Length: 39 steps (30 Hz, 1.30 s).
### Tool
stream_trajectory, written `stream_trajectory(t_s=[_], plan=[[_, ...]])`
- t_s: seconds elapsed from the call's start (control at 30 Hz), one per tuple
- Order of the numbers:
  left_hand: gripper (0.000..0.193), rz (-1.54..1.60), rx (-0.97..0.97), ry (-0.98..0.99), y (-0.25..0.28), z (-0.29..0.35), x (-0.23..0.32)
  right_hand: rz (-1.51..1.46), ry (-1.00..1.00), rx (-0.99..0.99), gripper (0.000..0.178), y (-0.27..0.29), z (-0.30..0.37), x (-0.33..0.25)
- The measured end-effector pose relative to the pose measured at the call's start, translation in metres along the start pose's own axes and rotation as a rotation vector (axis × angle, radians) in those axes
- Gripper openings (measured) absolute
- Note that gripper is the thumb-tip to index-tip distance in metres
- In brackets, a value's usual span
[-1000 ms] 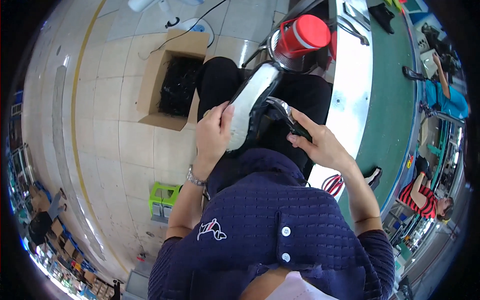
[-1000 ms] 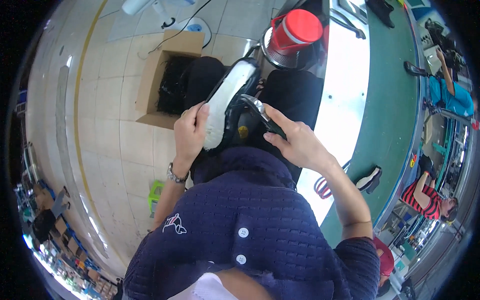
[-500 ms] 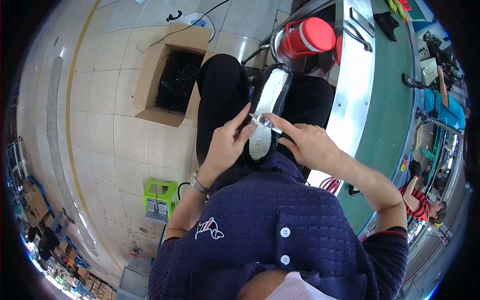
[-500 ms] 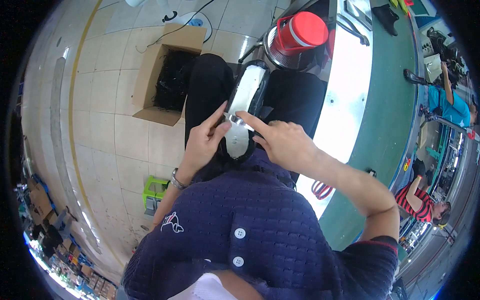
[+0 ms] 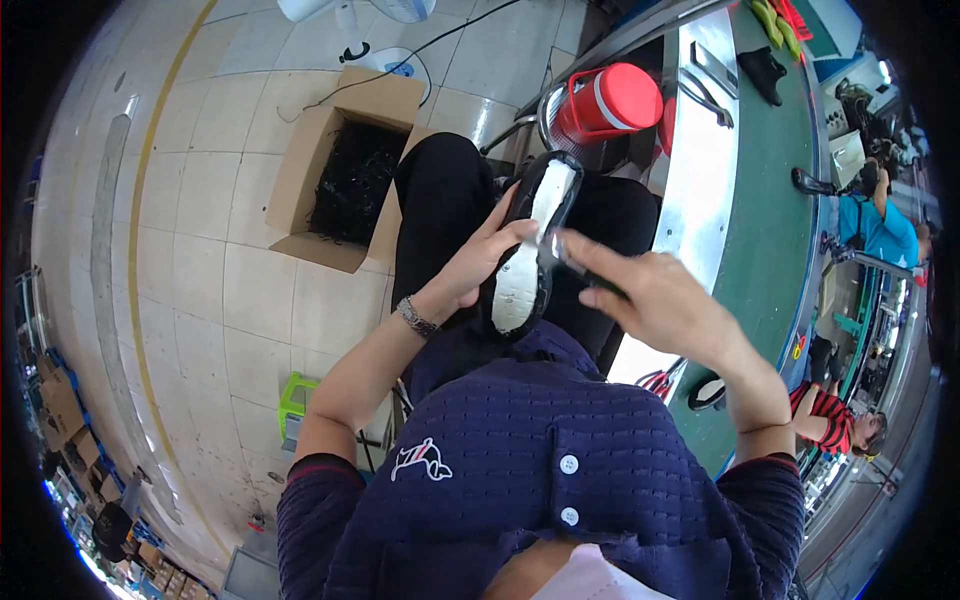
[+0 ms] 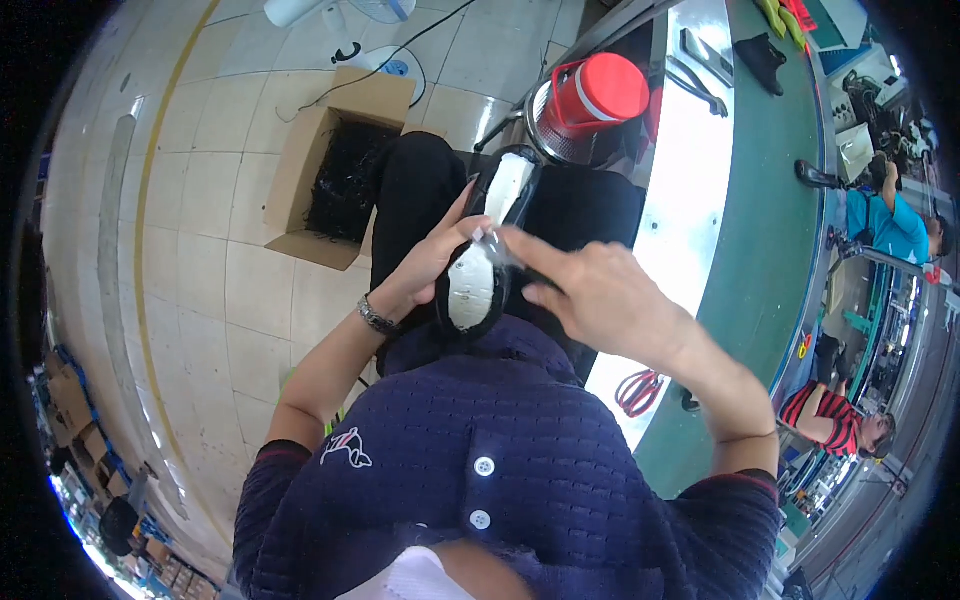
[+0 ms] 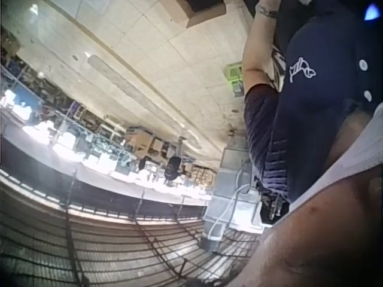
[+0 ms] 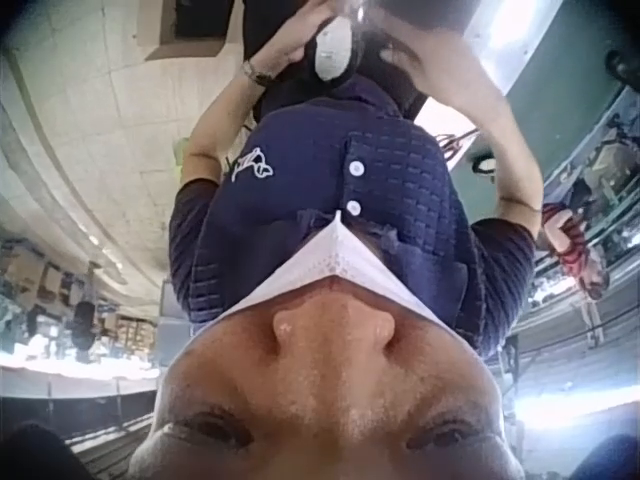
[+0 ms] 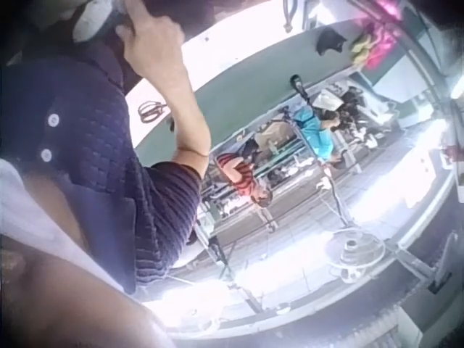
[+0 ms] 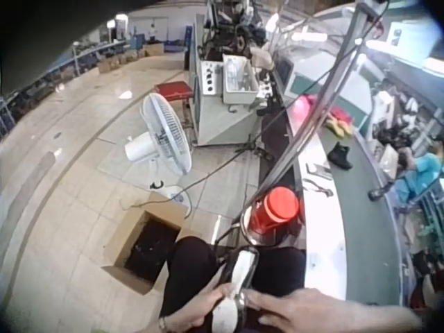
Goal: The recorder is assembling and finishing shoes at a factory workstation, using tools to pull and trim materials.
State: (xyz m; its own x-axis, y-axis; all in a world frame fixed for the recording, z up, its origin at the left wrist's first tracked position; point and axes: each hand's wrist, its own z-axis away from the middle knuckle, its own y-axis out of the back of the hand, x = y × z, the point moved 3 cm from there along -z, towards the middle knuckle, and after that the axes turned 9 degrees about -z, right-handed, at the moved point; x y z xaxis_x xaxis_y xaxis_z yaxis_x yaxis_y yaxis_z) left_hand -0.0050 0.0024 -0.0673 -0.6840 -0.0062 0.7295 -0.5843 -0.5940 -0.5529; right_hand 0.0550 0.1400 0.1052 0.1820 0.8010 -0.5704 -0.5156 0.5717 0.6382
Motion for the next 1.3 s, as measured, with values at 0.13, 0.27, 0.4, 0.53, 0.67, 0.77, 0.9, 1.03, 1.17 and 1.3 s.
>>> stream_trajectory(t_s=[0.13,0.27,0.4,0.53,0.67,0.77,0.9,1.03,1.17,1.3], plan=[[0.078,-0.030,-0.087,0.043,-0.004,0.002,0.008,-0.054,0.380,0.462,0.063,0.005,-0.032,0.020],[0.077,-0.096,-0.055,0.060,0.006,0.004,0.008,0.317,-0.033,0.121,0.058,0.003,-0.060,0.049],[0.082,-0.057,-0.099,0.095,0.002,0.006,0.020,0.192,0.337,0.486,0.061,-0.007,-0.042,0.035],[0.085,-0.044,-0.141,0.091,0.009,0.000,0.016,0.311,0.046,0.240,0.062,-0.014,-0.052,0.051],[0.090,-0.017,-0.166,0.151,0.014,0.005,0.011,0.135,0.260,0.368,0.062,-0.014,-0.030,0.014],[0.088,-0.122,-0.242,0.068,0.013,0.008,0.017,0.146,0.132,0.260,0.064,-0.030,-0.037,0.025],[0.071,0.228,-0.125,0.200,0.018,0.026,-0.005,0.272,0.080,0.139,0.065,-0.025,-0.025,0.015],[0.069,0.405,-0.092,0.085,0.004,0.034,-0.020,0.161,0.208,0.306,0.065,-0.039,-0.031,0.028],[0.074,0.056,0.038,0.043,0.007,0.039,-0.027,0.302,0.126,0.164,0.064,-0.031,-0.027,0.006],[0.083,-0.002,-0.112,0.001,0.008,0.043,-0.025,0.237,0.195,0.229,0.063,-0.057,-0.020,0.013]])
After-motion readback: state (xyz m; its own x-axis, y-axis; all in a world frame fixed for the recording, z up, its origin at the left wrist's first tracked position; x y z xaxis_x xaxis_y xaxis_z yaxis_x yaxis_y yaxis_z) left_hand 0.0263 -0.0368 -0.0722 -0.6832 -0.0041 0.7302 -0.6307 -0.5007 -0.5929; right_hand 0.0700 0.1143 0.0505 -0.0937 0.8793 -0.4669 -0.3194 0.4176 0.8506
